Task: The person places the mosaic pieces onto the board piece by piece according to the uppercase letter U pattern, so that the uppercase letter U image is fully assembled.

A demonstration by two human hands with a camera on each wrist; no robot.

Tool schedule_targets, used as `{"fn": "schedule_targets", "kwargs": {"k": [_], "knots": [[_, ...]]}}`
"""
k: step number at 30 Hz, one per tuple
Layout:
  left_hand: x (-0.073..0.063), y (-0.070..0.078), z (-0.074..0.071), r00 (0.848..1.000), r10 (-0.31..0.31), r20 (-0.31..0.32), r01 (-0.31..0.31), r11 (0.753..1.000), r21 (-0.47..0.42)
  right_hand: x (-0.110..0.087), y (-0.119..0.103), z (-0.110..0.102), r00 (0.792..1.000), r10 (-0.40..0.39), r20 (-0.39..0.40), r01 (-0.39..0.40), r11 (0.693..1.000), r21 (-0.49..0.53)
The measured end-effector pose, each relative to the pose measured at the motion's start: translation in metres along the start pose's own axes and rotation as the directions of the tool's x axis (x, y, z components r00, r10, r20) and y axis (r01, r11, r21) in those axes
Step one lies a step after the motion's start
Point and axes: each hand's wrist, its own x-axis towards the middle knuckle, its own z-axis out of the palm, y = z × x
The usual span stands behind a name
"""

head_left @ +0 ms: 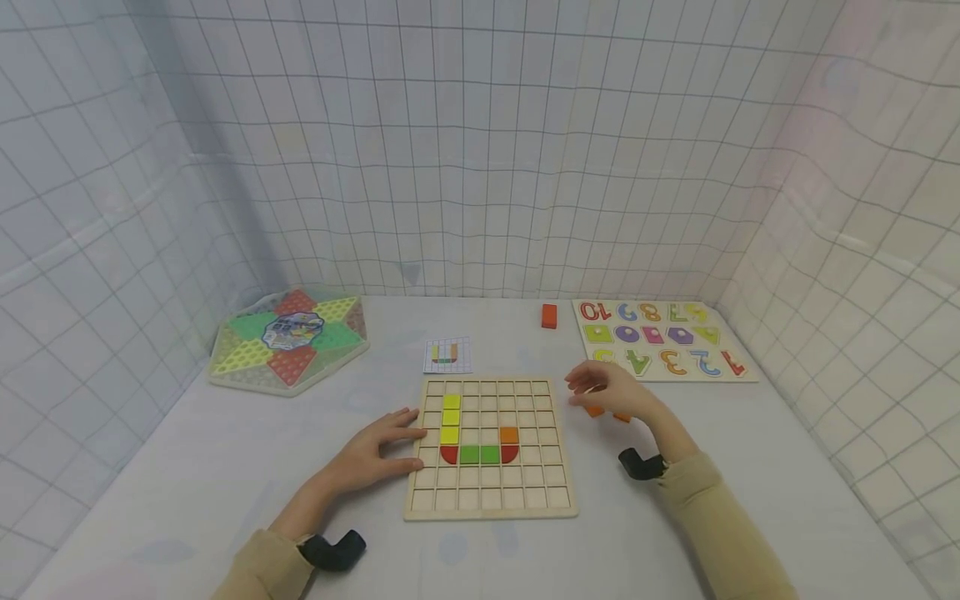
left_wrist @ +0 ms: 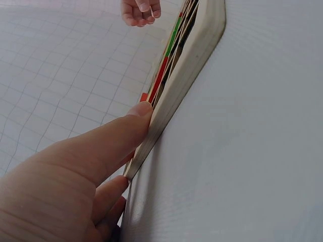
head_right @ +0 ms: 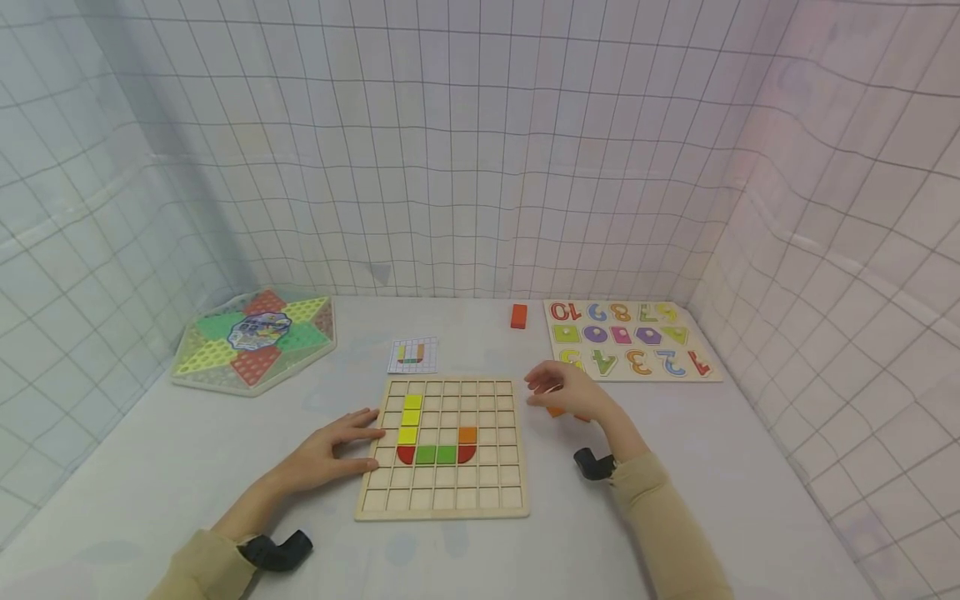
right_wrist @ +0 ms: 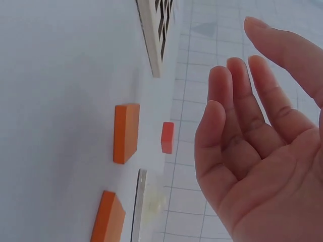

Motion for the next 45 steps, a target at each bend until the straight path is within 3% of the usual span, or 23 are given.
{"fn": "schedule_targets", "kwargs": {"k": [10, 20, 45], "knots": [[0.0, -0.001, 0.0, 1.0, 0.007, -0.004, -0.007, 1.0, 0.004, -0.011, 0.015, -0.006, 0.998, 0.039, -0.05, -0.037, 0.998, 0.052], [0.0, 0.0, 0.0, 1.0, 0.012, -0.002, -0.012, 1.0, 0.006, -0.017, 0.019, -0.005, 0.998, 0.014, -0.061, -0.009, 0.997, 0.082], [0.0, 0.001, 0.001, 1.0, -0.001, 0.005, 0.001, 1.0, 0.014, -0.02, 0.035, 0.0, 0.986, 0.139, -0.089, -0.134, 0.989, 0.06]]}}
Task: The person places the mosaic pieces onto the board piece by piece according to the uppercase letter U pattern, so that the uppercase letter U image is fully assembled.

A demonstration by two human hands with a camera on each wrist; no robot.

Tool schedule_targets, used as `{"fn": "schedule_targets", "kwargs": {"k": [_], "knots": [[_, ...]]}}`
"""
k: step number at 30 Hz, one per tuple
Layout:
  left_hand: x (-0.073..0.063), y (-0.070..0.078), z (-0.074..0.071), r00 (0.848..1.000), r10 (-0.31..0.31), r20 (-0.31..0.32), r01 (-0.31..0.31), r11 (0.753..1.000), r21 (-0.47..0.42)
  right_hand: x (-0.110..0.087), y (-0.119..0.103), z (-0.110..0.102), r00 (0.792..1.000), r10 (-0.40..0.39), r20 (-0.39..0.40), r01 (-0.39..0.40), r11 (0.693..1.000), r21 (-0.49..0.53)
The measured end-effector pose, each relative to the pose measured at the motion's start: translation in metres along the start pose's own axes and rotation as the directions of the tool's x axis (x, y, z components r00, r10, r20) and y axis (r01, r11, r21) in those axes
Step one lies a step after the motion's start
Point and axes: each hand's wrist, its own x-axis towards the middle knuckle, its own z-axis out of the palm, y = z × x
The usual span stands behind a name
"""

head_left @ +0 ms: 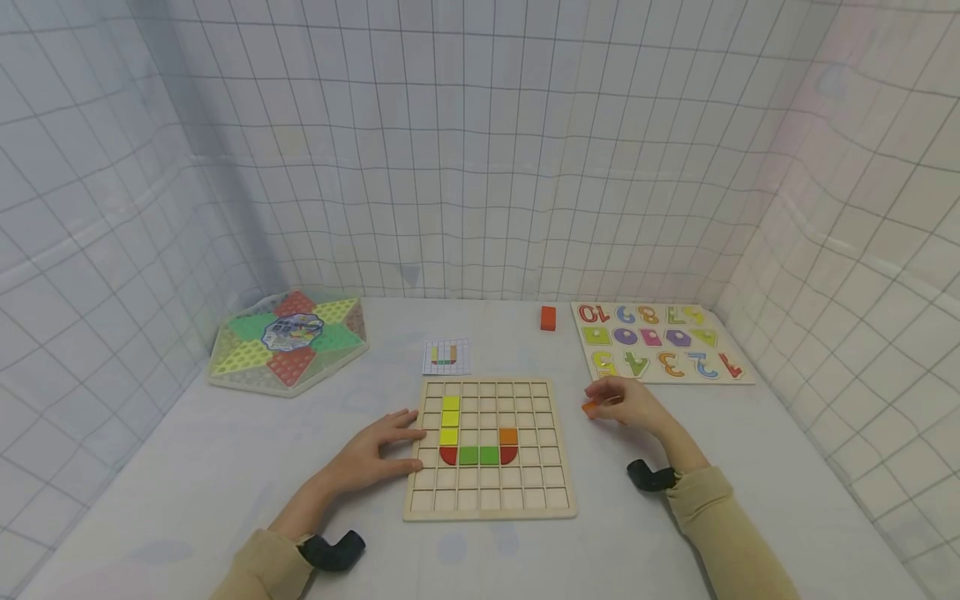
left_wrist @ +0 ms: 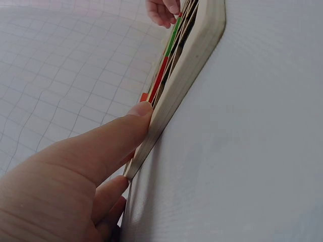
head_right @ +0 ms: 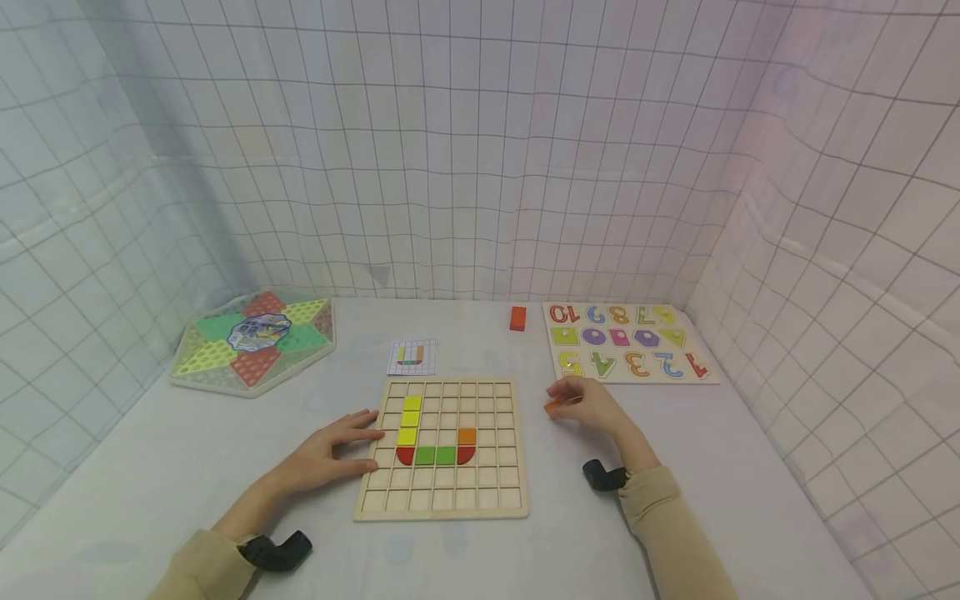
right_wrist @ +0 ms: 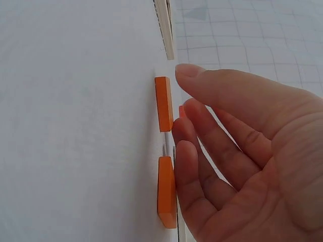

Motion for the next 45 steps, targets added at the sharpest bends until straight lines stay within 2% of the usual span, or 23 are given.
{"fn": "schedule_targets", "kwargs": {"k": [10, 18, 29, 35, 40, 45], "knots": [[0.0, 0.001, 0.0, 1.0, -0.003, 0.001, 0.003, 1.0, -0.001, 0.0, 0.002, 0.0, 1.0, 0.002, 0.002, -0.002, 1.0, -0.029], [0.0, 0.001, -0.001, 1.0, 0.001, 0.002, -0.001, 1.0, -0.002, 0.003, 0.005, 0.001, 0.999, -0.039, 0.017, 0.04, 0.997, -0.064], [-0.001, -0.001, -0.001, 1.0, -0.005, 0.001, 0.005, 1.0, -0.011, 0.002, 0.0, 0.003, 1.0, -0.013, 0.001, 0.013, 0.991, -0.133], [-0.001, 0.0, -0.001, 1.0, 0.003, -0.004, -0.003, 1.0, -0.007, 0.002, -0.005, 0.003, 1.0, 0.01, 0.01, -0.01, 0.998, -0.07], [0.0, -0.001, 0.0, 1.0, 0.005, -0.003, -0.005, 1.0, 0.005, 0.006, -0.015, 0.005, 0.999, -0.033, 0.003, 0.033, 0.999, -0.013], [0.0, -0.001, 0.0, 1.0, 0.018, -0.005, -0.018, 1.0, 0.004, 0.013, -0.029, 0.016, 0.996, -0.083, 0.023, 0.082, 0.996, 0.027]]}}
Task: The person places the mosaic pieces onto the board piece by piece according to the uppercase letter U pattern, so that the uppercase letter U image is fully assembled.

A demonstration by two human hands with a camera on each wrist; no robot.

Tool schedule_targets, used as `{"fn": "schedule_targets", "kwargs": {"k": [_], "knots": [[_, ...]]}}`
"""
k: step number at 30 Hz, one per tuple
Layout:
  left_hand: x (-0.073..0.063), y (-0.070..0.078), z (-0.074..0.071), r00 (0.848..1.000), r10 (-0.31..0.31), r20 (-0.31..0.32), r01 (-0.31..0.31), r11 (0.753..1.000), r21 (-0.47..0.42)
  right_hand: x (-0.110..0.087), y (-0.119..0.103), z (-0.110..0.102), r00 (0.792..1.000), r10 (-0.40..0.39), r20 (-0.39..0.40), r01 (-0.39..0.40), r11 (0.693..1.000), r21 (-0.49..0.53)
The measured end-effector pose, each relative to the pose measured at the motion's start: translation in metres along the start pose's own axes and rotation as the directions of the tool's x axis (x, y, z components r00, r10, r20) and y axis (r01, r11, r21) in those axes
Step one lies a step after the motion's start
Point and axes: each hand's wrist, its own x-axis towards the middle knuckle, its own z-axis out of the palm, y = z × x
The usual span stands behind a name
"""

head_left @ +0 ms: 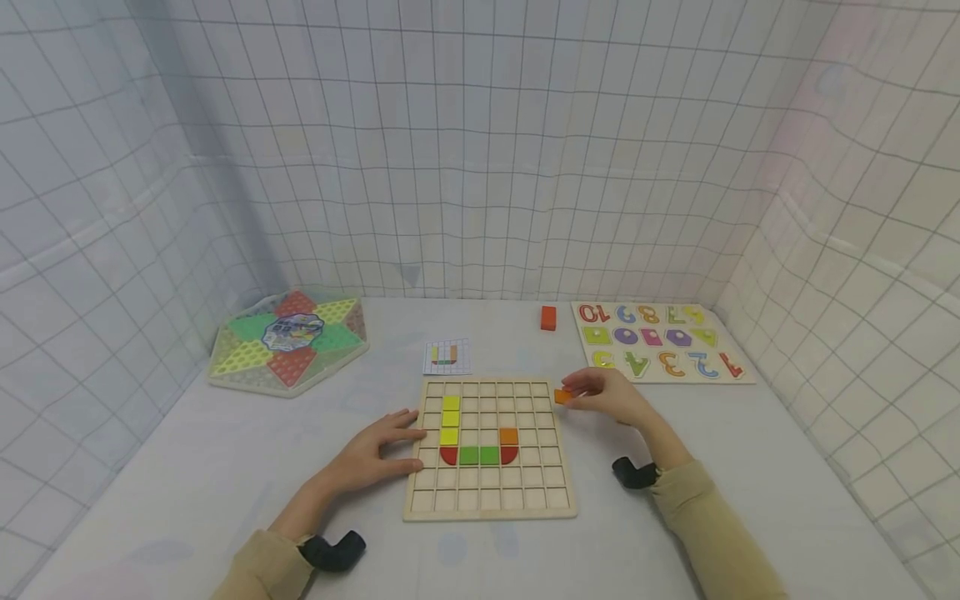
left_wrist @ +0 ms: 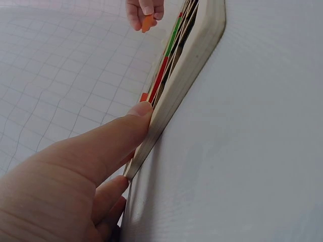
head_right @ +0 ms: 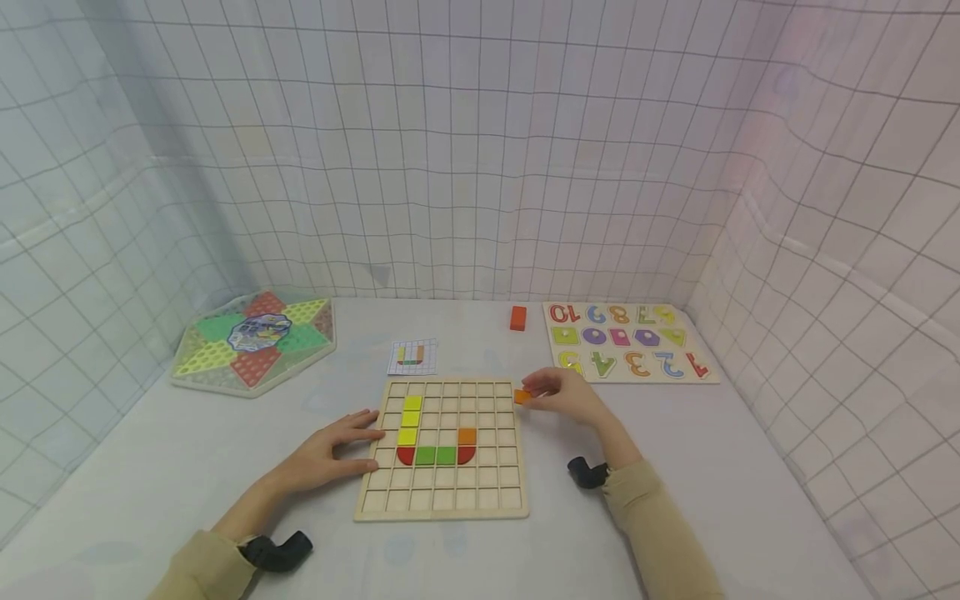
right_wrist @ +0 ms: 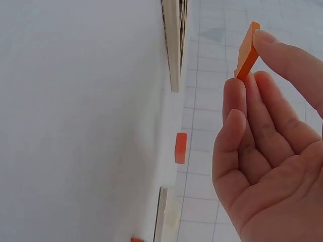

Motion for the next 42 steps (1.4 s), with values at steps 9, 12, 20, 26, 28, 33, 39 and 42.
{"fn": "schedule_targets", "kwargs": {"k": [9, 12, 20, 26, 28, 33, 39, 42], "knots": [[-0.001, 0.002, 0.001, 1.0, -0.004, 0.0, 0.003, 1.0, -0.004, 0.016, -0.016, 0.023, 0.994, -0.088, 0.071, 0.086, 0.996, 0.022], [-0.001, 0.002, 0.001, 1.0, -0.003, -0.002, 0.003, 1.0, 0.0, 0.02, -0.021, 0.03, 0.988, -0.103, 0.111, 0.102, 0.995, 0.018], [-0.001, 0.001, 0.001, 1.0, -0.002, -0.005, 0.002, 1.0, -0.021, 0.032, -0.029, 0.047, 0.972, -0.127, 0.199, 0.126, 0.992, 0.019], [-0.001, 0.001, 0.001, 1.0, -0.021, -0.006, 0.021, 1.0, -0.016, 0.037, -0.029, 0.054, 0.96, -0.134, 0.247, 0.14, 0.99, -0.007], [-0.001, 0.001, 0.0, 1.0, -0.018, -0.005, 0.018, 1.0, -0.014, 0.038, -0.029, 0.055, 0.958, -0.129, 0.257, 0.141, 0.99, -0.026], [-0.001, 0.003, -0.001, 1.0, -0.012, -0.002, 0.012, 1.0, -0.014, 0.039, -0.03, 0.058, 0.955, -0.123, 0.27, 0.149, 0.986, -0.078], [-0.001, 0.002, -0.001, 1.0, -0.009, -0.003, 0.009, 1.0, -0.016, 0.041, -0.03, 0.062, 0.955, -0.124, 0.269, 0.164, 0.978, -0.132], [-0.002, 0.002, -0.001, 1.0, -0.009, -0.003, 0.009, 1.0, -0.015, 0.043, -0.029, 0.064, 0.955, -0.123, 0.271, 0.167, 0.975, -0.144]]}}
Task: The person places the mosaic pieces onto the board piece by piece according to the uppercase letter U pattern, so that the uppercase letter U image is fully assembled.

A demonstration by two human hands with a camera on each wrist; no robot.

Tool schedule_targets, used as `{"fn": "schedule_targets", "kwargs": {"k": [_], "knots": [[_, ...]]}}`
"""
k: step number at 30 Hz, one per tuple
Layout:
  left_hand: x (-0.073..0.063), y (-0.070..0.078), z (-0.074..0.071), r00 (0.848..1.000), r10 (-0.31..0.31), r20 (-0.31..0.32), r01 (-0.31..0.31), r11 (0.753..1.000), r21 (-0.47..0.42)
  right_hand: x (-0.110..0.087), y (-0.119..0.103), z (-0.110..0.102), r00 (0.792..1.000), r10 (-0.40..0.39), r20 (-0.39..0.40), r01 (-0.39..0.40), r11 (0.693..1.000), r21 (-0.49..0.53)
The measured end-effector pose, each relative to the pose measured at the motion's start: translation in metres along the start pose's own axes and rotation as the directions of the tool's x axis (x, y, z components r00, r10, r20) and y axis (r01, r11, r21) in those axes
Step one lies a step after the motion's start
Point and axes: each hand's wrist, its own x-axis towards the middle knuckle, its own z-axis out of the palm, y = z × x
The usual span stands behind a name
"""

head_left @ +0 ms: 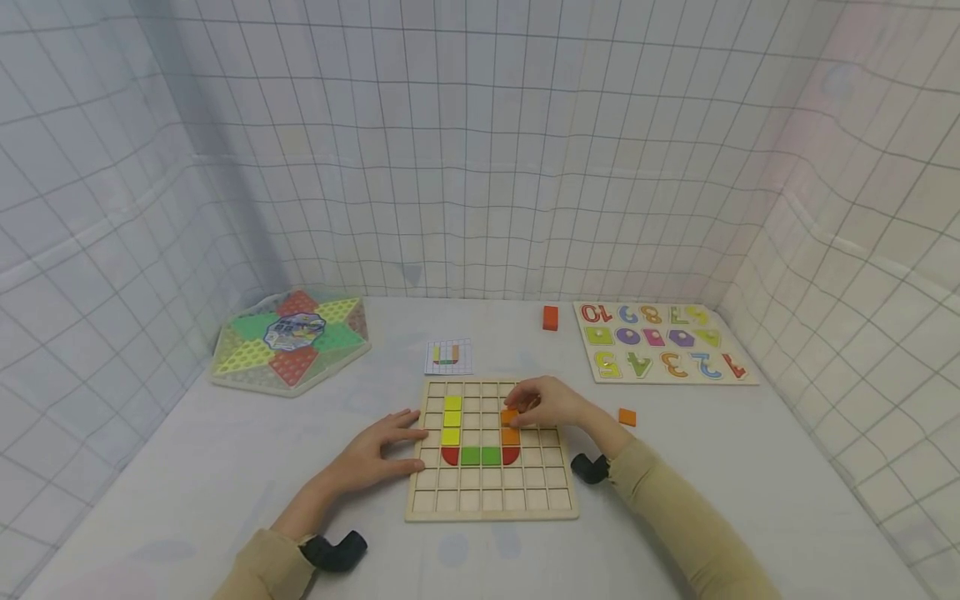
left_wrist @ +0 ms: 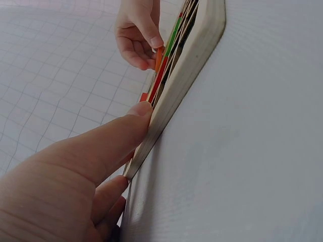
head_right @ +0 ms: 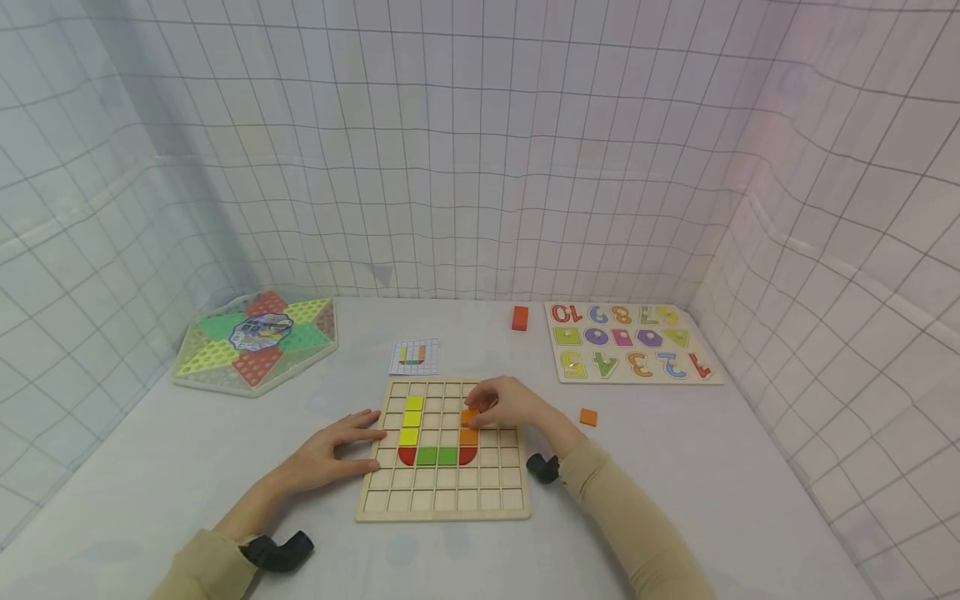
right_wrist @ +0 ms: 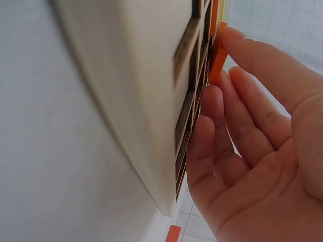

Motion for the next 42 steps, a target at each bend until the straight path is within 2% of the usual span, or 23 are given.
{"fn": "schedule_targets", "kwargs": {"k": [9, 16, 27, 33, 42], "knots": [[0.0, -0.001, 0.0, 1.0, 0.003, 0.0, -0.003, 1.0, -0.001, 0.001, 0.001, 0.001, 1.0, 0.002, 0.004, -0.002, 1.0, 0.006], [0.002, -0.001, 0.0, 1.0, 0.011, -0.004, -0.011, 1.0, 0.009, -0.001, -0.003, -0.001, 1.0, -0.026, 0.007, 0.026, 1.0, 0.007], [0.001, 0.001, 0.001, 1.0, 0.001, -0.001, -0.001, 1.0, 0.006, -0.004, -0.003, -0.003, 1.0, -0.002, -0.007, 0.002, 1.0, -0.001], [0.0, 0.001, 0.0, 1.0, 0.004, -0.002, -0.004, 1.0, 0.004, -0.015, -0.002, -0.018, 0.999, -0.014, -0.052, 0.016, 0.999, 0.03], [0.001, 0.0, 0.001, 1.0, -0.005, 0.001, 0.005, 1.0, 0.013, -0.046, 0.008, -0.05, 0.985, 0.055, -0.166, -0.043, 0.996, 0.075]]}}
